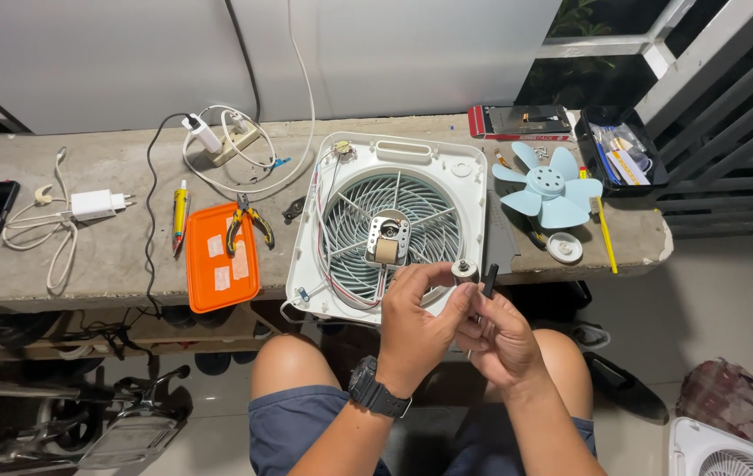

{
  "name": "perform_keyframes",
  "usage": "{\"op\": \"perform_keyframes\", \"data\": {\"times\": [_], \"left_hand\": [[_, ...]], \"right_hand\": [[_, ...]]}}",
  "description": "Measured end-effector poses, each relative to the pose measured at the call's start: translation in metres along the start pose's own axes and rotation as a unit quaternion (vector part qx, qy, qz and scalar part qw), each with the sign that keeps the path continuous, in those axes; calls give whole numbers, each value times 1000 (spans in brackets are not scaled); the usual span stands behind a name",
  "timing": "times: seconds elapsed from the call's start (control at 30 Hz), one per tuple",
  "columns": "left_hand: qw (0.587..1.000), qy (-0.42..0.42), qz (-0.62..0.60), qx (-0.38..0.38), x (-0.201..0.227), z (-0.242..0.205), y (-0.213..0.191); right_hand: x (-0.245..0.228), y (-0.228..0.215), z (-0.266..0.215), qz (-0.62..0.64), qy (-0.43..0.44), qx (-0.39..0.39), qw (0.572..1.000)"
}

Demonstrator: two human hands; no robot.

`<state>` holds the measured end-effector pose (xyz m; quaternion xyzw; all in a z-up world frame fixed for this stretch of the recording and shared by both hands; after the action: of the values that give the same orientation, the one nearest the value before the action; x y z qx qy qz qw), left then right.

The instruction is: Cleaning the motor area and internal housing of a small box fan using a small tool.

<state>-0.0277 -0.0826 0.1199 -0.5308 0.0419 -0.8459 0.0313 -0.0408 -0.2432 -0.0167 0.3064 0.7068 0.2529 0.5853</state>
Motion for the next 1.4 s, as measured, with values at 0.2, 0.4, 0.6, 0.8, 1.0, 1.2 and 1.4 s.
{"op": "perform_keyframes", "data": {"times": [0.2, 0.4, 0.6, 0.8, 1.0, 1.2, 1.4], "left_hand": [[999, -28, -22, -16, -18, -1, 0], [996, -57, -51, -45, -29, -2, 2], [992, -82, -75, -65, -17, 8, -12], [985, -116, -89, -91, -20, 10, -16], [985, -122, -63, -105, -26, 7, -18], [989, -95, -26, -112, -14, 5, -21], [992, -52, 16, -114, -5, 7, -23]], "right_hand": [[-8, -7, -3, -74, -61, -2, 995], [-13, -7, -2, -110, -127, 4, 986], [-37, -6, 3, -214, -246, 7, 945], [-67, 19, -11, -332, -287, 25, 898], [-82, 33, -17, -410, -303, 20, 860], [-86, 35, -17, -432, -297, 10, 851], [-90, 48, -22, -445, -290, 0, 848]]}}
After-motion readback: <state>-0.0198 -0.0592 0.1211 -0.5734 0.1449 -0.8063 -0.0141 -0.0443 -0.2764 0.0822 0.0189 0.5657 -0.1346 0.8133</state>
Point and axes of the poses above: each hand's wrist, its own z-axis towards the middle knuckle, its own y-axis out of the palm, x = y × z, the point moved 8 cm from there along z, towards the middle knuckle, and after that the axes turned 2 degrees about -y, right-handed, at the moved point
